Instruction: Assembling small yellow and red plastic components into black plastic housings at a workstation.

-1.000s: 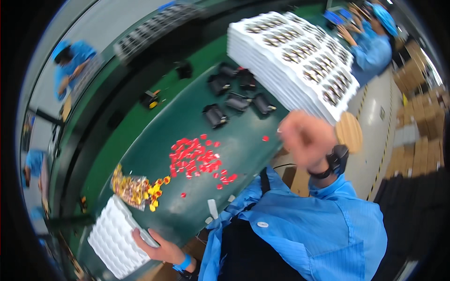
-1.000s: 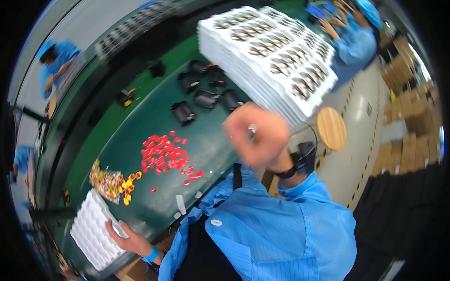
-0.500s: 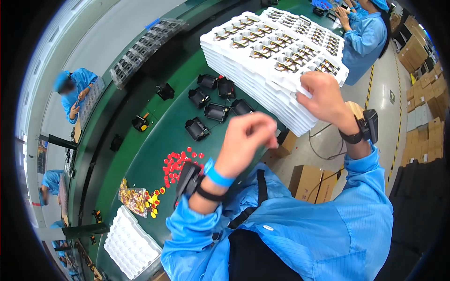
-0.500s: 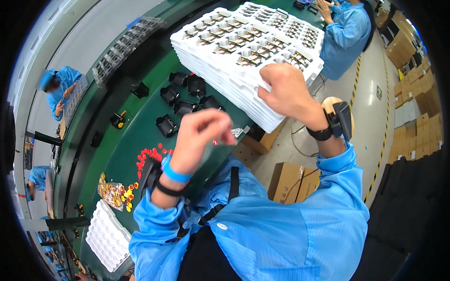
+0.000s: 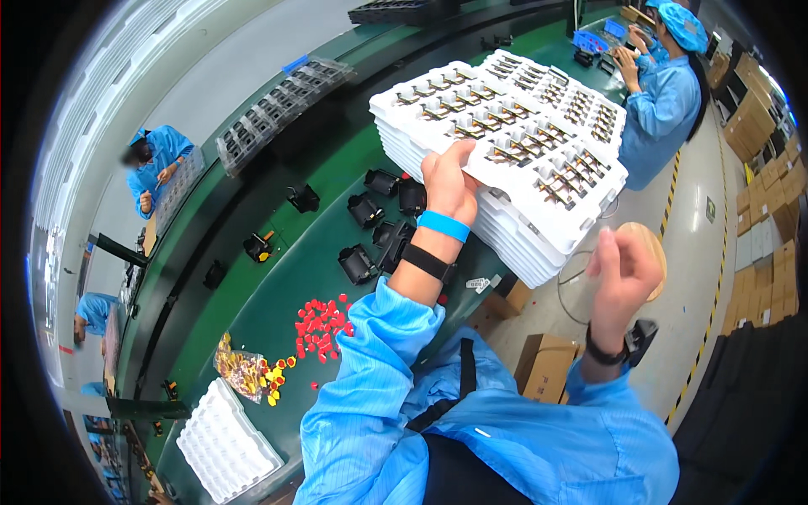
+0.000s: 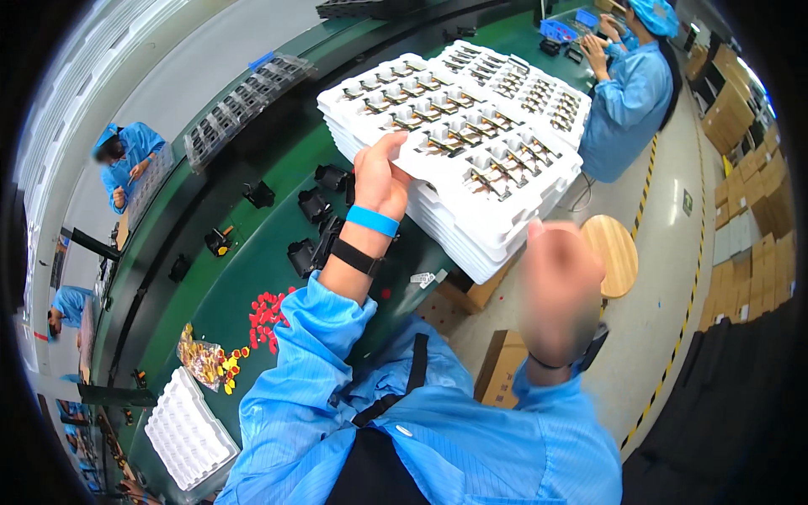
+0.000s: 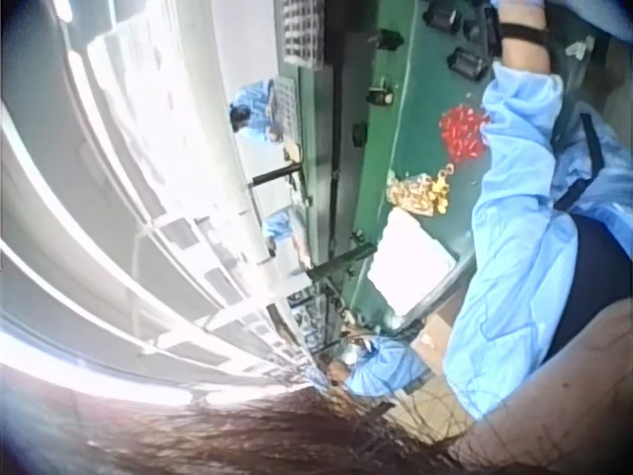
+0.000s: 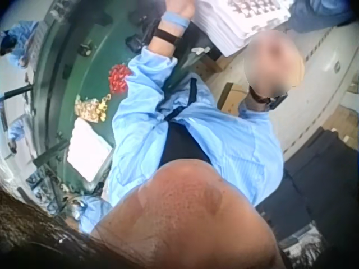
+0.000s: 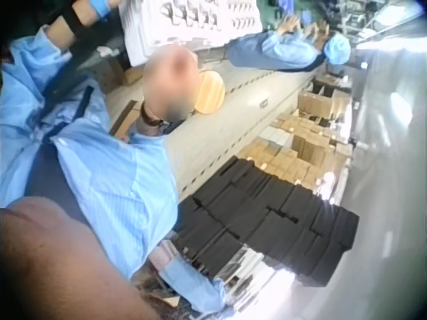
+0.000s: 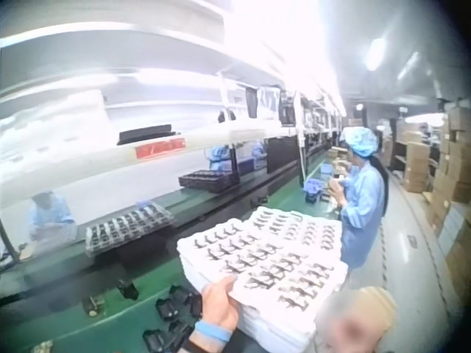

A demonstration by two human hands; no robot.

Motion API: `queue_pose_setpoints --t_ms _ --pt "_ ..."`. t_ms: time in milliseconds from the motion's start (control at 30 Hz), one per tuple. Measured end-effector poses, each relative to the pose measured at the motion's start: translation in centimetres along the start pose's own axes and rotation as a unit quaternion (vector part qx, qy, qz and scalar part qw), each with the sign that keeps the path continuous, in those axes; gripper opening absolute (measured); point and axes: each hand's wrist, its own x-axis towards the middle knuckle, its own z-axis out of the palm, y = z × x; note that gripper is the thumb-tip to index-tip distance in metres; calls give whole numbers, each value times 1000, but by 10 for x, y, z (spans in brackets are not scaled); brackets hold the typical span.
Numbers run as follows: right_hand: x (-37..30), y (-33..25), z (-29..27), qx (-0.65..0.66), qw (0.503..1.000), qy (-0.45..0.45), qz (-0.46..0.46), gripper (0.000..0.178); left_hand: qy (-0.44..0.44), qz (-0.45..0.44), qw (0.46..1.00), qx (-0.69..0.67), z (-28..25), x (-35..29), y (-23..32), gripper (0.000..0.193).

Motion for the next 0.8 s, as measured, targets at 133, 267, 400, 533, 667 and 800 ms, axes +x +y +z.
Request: queue_pose_setpoints --t_ms 133,267,400,533,667,800 --pt "6 13 25 402 870 -43 284 29 -43 8 999 -17 8 -3 15 24" --pt "43 38 43 591 757 23 278 46 -45 -9 998 -37 2 7 21 17" --pt "65 71 32 561 778 56 276 48 -44 -22 998 -28 -18 59 19 29" --pt "72 38 47 523 831 13 190 50 -44 62 995 -72 -43 93 46 24" --pt "71 13 55 486 862 -10 142 49 -86 117 986 -87 -45 70 90 25" --pt "39 -19 66 508 843 -18 177 46 -125 256 958 -36 -60 -31 164 30"
